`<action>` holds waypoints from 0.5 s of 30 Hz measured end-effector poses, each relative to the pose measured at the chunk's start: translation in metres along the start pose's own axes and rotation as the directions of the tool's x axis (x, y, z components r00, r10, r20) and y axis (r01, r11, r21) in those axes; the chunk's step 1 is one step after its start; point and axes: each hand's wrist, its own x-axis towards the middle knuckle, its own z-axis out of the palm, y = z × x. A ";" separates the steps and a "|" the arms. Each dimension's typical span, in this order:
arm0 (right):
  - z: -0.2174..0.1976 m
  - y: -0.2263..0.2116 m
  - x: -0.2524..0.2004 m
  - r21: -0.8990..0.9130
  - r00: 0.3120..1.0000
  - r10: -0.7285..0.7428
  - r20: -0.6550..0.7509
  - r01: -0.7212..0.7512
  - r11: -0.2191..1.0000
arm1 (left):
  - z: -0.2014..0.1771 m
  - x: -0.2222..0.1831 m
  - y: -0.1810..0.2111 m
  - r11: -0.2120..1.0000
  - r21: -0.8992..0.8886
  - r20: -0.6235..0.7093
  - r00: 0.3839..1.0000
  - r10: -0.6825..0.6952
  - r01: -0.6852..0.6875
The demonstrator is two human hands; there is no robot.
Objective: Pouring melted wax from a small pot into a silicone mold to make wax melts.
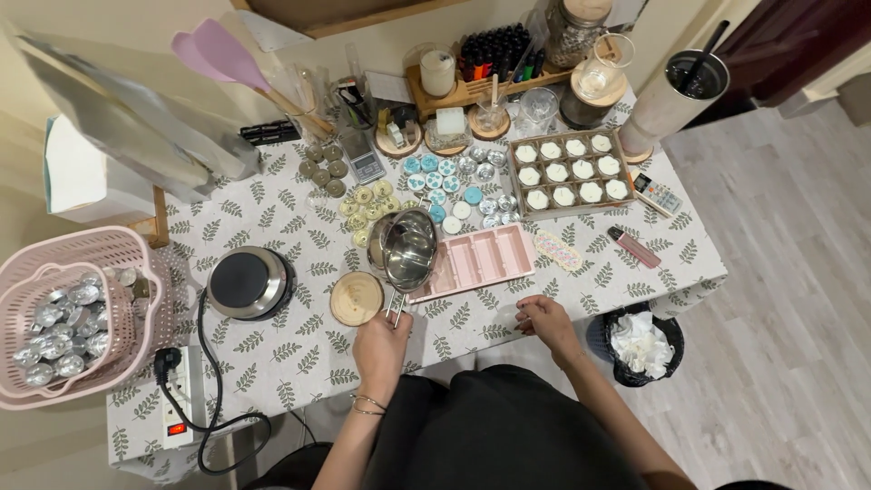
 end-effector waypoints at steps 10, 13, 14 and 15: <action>0.009 -0.011 -0.006 -0.055 1.000 0.024 0.021 -0.022 0.998 | 0.002 0.001 -0.002 1.000 -0.026 -0.024 1.000 0.017 -0.017; 0.010 -0.009 -0.003 -0.049 1.000 0.005 0.026 -0.003 0.999 | 0.002 0.002 0.000 0.998 -0.006 -0.061 0.997 0.056 -0.056; 0.010 -0.007 -0.001 -0.049 1.000 0.013 0.019 -0.012 0.999 | 0.000 0.001 0.001 0.999 -0.004 -0.038 0.999 0.039 -0.039; 0.010 -0.006 0.001 -0.049 1.000 0.020 0.009 -0.019 0.999 | 0.000 0.002 0.003 1.000 -0.004 -0.015 1.000 0.025 -0.025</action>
